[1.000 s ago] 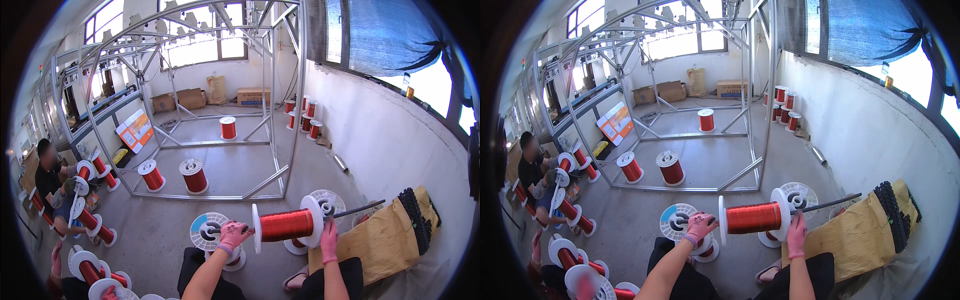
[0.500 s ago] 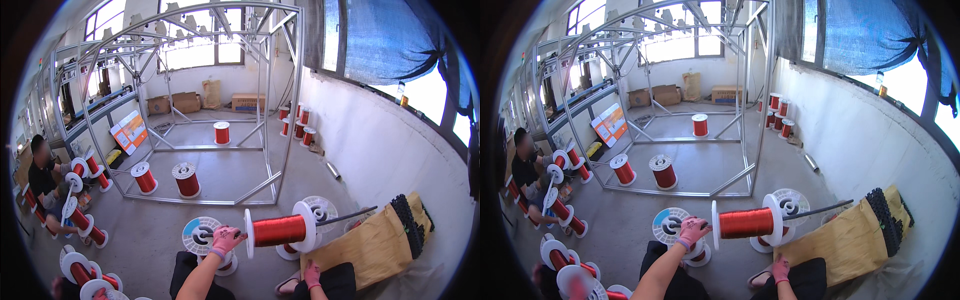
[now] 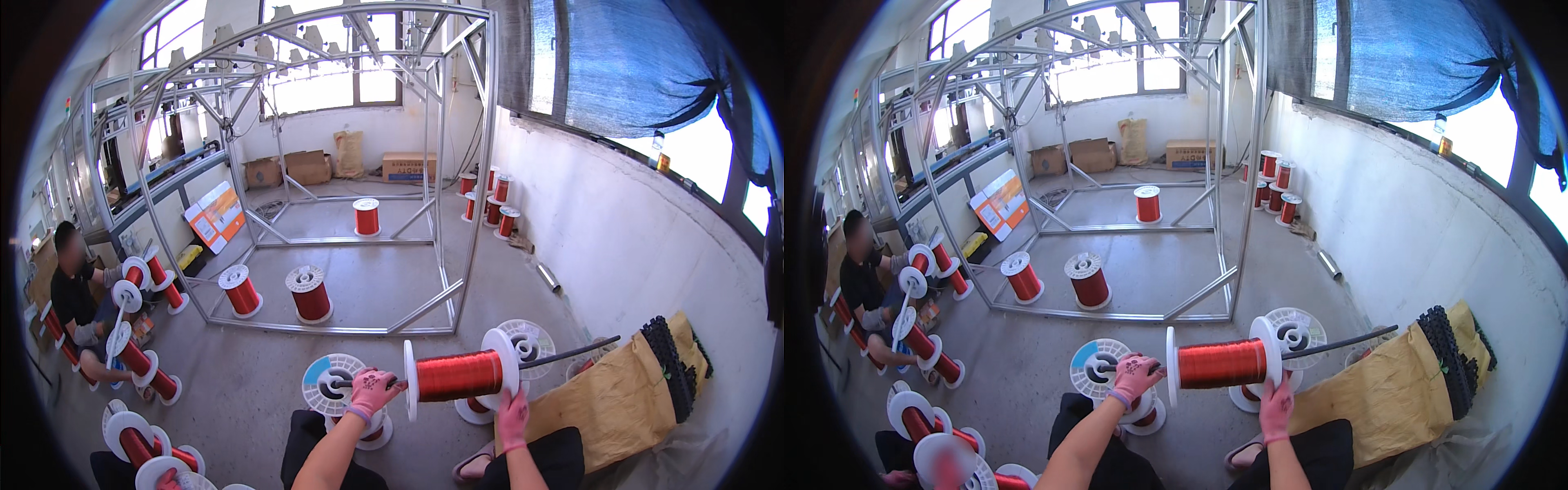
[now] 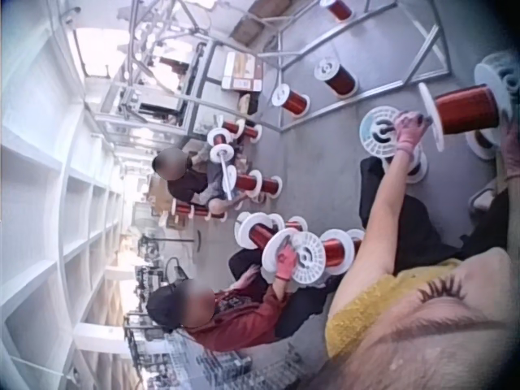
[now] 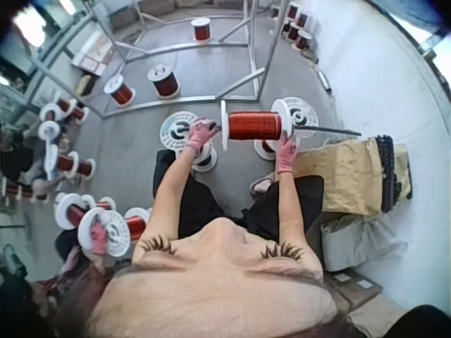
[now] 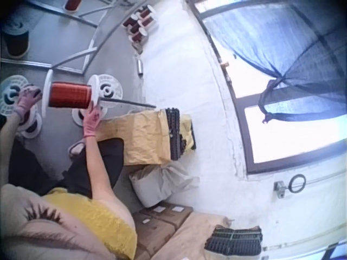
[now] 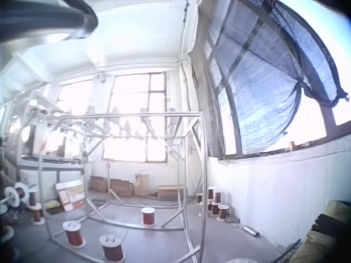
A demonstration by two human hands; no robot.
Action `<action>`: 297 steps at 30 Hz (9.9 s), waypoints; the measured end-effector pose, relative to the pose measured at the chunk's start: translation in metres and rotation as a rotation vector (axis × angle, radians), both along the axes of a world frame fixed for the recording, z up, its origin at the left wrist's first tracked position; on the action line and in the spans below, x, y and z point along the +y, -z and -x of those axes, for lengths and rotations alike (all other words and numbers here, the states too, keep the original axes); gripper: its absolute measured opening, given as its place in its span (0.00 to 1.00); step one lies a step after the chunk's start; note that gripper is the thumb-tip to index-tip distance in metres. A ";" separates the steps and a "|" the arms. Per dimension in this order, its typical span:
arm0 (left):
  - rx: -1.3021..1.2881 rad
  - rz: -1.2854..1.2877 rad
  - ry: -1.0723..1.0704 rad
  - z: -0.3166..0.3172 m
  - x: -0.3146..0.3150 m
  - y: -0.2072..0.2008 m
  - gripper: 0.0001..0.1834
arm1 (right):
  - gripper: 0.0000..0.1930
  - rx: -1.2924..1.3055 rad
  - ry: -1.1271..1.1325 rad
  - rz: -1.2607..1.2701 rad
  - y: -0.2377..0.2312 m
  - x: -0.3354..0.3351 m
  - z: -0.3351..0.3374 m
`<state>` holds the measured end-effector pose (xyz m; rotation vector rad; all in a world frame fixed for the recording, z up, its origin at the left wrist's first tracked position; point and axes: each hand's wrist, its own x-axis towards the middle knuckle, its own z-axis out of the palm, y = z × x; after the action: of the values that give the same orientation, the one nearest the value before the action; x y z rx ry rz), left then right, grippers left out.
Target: The person holds a metal rod with a white spool and winds red wire onto it by hand. They rotate the spool with their hands while sitting in a workspace containing several other wire spools and a metal frame structure.
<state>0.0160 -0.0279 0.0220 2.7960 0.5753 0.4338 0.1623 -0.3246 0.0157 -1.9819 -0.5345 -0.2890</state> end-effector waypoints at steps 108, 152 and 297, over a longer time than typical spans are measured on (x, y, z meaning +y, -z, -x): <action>-0.025 -0.013 0.022 -0.004 0.003 0.005 0.23 | 0.18 -0.042 0.138 0.106 0.022 -0.021 -0.036; -0.010 -0.031 0.016 -0.008 0.000 0.007 0.17 | 0.23 -0.013 -0.048 0.192 -0.068 0.030 -0.076; -0.015 -0.001 0.025 -0.004 -0.005 0.002 0.15 | 0.25 0.118 0.010 0.154 -0.065 0.034 -0.059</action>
<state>0.0203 -0.0325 0.0196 2.7952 0.5362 0.4498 0.2210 -0.2908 0.0803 -2.1358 -0.4834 -0.1389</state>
